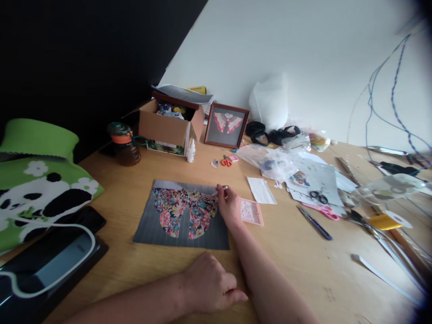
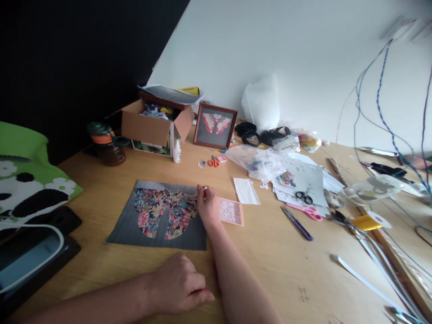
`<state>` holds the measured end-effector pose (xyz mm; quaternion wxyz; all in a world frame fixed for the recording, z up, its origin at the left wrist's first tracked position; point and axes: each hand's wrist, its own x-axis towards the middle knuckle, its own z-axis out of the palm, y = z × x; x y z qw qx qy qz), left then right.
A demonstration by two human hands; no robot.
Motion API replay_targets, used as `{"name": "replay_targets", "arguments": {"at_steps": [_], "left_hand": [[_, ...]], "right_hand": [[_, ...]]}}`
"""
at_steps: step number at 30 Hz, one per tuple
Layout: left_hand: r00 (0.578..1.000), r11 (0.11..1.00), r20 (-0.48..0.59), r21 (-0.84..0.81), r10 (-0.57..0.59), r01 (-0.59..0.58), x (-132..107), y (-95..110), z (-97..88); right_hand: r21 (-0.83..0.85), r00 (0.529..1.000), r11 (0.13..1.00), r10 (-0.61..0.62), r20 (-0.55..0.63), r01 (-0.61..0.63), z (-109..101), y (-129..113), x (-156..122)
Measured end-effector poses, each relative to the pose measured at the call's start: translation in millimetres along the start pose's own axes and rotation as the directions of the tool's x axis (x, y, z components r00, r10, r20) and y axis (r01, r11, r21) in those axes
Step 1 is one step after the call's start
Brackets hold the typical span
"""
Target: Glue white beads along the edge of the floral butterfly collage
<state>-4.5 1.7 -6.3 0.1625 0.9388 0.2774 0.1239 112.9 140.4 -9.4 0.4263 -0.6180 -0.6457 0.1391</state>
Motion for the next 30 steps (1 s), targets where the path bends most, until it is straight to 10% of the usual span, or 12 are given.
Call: {"name": "replay_targets", "arguments": {"at_steps": [30], "left_hand": [[0.991,0.999,0.128,0.041,-0.038,0.033,2.2,3.3,-10.8]], "right_hand": [[-0.021,1.000,1.000,0.012,0.025,-0.011,0.2,1.2,0.3]]}}
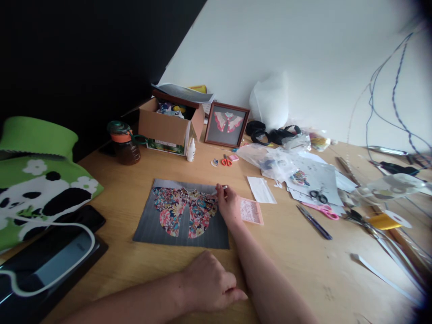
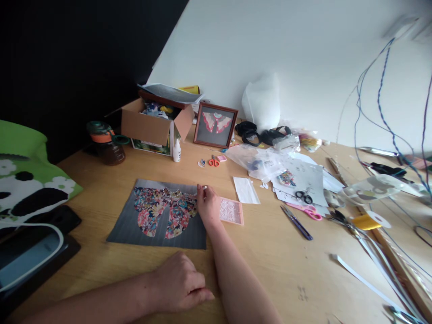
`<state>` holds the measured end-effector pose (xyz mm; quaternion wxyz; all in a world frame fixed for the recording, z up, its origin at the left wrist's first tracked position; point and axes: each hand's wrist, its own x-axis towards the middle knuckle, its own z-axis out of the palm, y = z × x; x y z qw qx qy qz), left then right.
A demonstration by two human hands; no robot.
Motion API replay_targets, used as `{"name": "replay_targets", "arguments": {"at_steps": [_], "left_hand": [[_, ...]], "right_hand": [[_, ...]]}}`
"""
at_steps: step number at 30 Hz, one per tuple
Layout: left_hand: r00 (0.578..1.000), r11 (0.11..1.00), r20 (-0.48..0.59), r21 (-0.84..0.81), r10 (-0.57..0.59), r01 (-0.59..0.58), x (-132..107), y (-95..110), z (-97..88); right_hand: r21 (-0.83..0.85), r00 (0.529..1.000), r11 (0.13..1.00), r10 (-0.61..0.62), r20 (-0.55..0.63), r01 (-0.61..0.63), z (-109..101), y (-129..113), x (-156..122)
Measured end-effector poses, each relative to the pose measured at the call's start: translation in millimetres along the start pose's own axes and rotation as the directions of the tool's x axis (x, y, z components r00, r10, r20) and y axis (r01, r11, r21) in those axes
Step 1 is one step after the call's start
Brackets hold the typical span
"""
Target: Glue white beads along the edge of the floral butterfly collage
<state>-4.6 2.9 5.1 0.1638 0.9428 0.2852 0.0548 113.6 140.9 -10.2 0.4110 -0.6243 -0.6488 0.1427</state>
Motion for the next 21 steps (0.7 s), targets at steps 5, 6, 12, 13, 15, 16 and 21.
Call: {"name": "replay_targets", "arguments": {"at_steps": [5,6,12,13,15,16,21], "left_hand": [[1.000,1.000,-0.001,-0.007,0.003,-0.003,0.7,-0.2,-0.5],[1.000,1.000,-0.003,-0.007,0.004,-0.004,0.8,-0.4,-0.1],[1.000,1.000,0.003,0.003,-0.002,0.002,0.7,-0.7,0.7],[1.000,1.000,0.006,0.005,-0.003,0.003,0.6,-0.5,0.2],[1.000,1.000,0.004,0.006,-0.004,0.004,0.5,0.0,-0.8],[1.000,1.000,-0.001,0.005,-0.003,0.003,0.4,0.1,-1.2],[0.999,1.000,-0.047,-0.010,0.011,-0.011,0.2,-0.1,0.2]], "right_hand": [[-0.004,1.000,1.000,-0.002,-0.002,0.002,-0.2,-0.1,0.0],[-0.005,1.000,1.000,-0.001,-0.002,0.001,-0.2,-0.1,0.0],[-0.002,1.000,1.000,0.001,-0.009,-0.001,0.2,0.9,0.2],[-0.003,1.000,1.000,0.002,-0.011,-0.002,0.3,1.0,0.2],[-0.007,1.000,1.000,0.005,-0.016,-0.005,0.3,0.7,0.1],[-0.008,1.000,1.000,0.007,-0.020,-0.007,0.2,0.5,0.1],[-0.004,1.000,1.000,0.007,-0.030,-0.007,-0.9,-2.0,-0.4]]}}
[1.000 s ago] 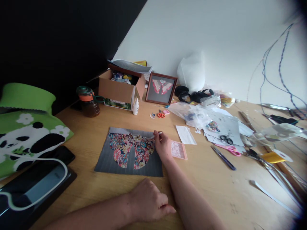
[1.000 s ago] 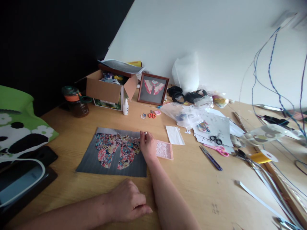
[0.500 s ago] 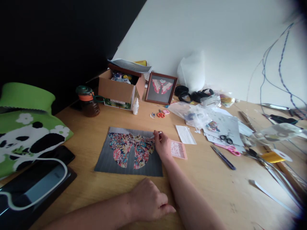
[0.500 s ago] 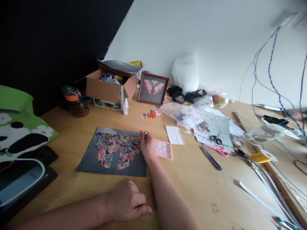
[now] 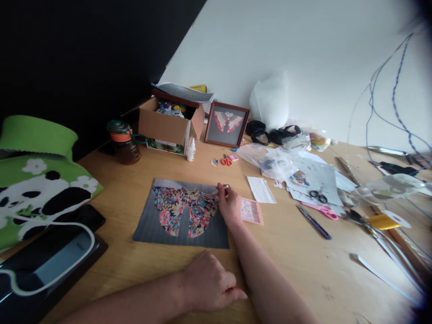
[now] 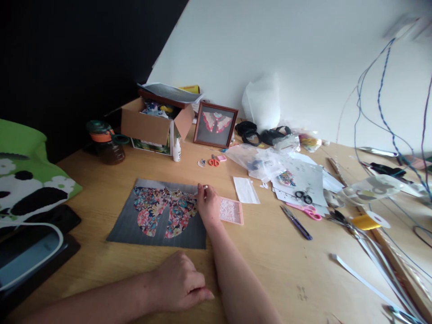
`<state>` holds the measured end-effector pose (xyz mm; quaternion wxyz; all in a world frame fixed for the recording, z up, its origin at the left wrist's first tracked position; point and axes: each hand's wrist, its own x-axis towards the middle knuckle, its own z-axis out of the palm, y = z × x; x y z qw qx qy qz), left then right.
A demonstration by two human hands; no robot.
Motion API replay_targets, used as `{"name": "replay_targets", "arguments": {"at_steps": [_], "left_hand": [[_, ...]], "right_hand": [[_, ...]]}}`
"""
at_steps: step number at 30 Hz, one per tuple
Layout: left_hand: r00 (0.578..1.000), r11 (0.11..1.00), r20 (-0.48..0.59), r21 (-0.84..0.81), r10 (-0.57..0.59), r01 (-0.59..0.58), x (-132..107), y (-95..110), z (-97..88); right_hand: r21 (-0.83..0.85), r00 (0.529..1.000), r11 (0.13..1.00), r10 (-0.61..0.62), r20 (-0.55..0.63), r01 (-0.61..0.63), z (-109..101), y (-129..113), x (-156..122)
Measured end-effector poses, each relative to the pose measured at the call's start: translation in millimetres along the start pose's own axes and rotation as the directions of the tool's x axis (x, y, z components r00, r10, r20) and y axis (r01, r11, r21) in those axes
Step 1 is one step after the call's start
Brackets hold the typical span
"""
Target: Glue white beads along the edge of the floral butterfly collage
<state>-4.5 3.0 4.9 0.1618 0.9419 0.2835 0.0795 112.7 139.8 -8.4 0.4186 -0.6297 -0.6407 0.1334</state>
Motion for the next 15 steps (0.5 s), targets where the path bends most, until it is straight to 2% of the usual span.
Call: {"name": "replay_targets", "arguments": {"at_steps": [8,15], "left_hand": [[0.998,1.000,-0.056,-0.008,0.012,-0.013,-0.8,-0.9,2.9],[0.999,1.000,-0.037,-0.014,0.009,-0.009,-0.8,-0.1,2.2]], "right_hand": [[0.027,0.999,1.000,0.007,0.048,-0.008,1.4,1.2,-1.5],[0.029,0.999,1.000,0.010,0.051,-0.012,2.0,2.1,-0.9]]}}
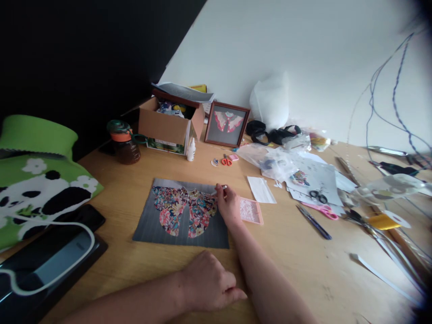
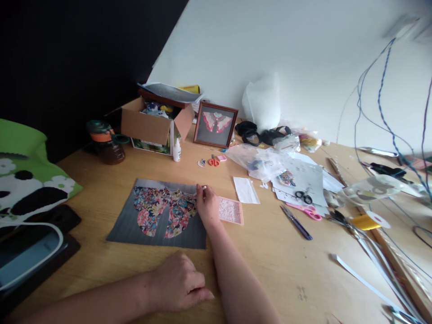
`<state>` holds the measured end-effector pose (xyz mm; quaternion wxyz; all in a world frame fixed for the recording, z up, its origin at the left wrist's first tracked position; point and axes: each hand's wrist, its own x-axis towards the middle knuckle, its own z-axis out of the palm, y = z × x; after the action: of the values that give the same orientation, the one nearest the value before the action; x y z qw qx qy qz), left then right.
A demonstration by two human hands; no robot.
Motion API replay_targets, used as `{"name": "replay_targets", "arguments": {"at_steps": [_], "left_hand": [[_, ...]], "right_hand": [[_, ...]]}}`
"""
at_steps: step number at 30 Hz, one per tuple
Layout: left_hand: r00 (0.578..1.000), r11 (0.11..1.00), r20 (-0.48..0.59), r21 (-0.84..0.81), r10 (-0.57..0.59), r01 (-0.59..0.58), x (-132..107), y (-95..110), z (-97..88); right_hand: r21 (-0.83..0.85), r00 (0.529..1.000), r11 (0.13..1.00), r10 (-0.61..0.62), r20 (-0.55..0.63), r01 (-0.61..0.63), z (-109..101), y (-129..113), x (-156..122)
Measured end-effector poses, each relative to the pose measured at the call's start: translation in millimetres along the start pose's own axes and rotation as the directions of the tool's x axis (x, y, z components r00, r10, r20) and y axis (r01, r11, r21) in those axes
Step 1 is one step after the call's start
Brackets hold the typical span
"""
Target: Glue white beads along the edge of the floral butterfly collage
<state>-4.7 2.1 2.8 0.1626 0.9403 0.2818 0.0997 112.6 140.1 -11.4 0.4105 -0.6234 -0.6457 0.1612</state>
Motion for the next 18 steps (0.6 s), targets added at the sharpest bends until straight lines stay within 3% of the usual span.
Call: {"name": "replay_targets", "arguments": {"at_steps": [18], "left_hand": [[0.998,1.000,-0.071,-0.013,0.002,-0.003,-2.1,-1.8,5.5]], "right_hand": [[0.023,0.997,1.000,0.005,-0.076,-0.003,-3.0,-6.0,-2.0]]}}
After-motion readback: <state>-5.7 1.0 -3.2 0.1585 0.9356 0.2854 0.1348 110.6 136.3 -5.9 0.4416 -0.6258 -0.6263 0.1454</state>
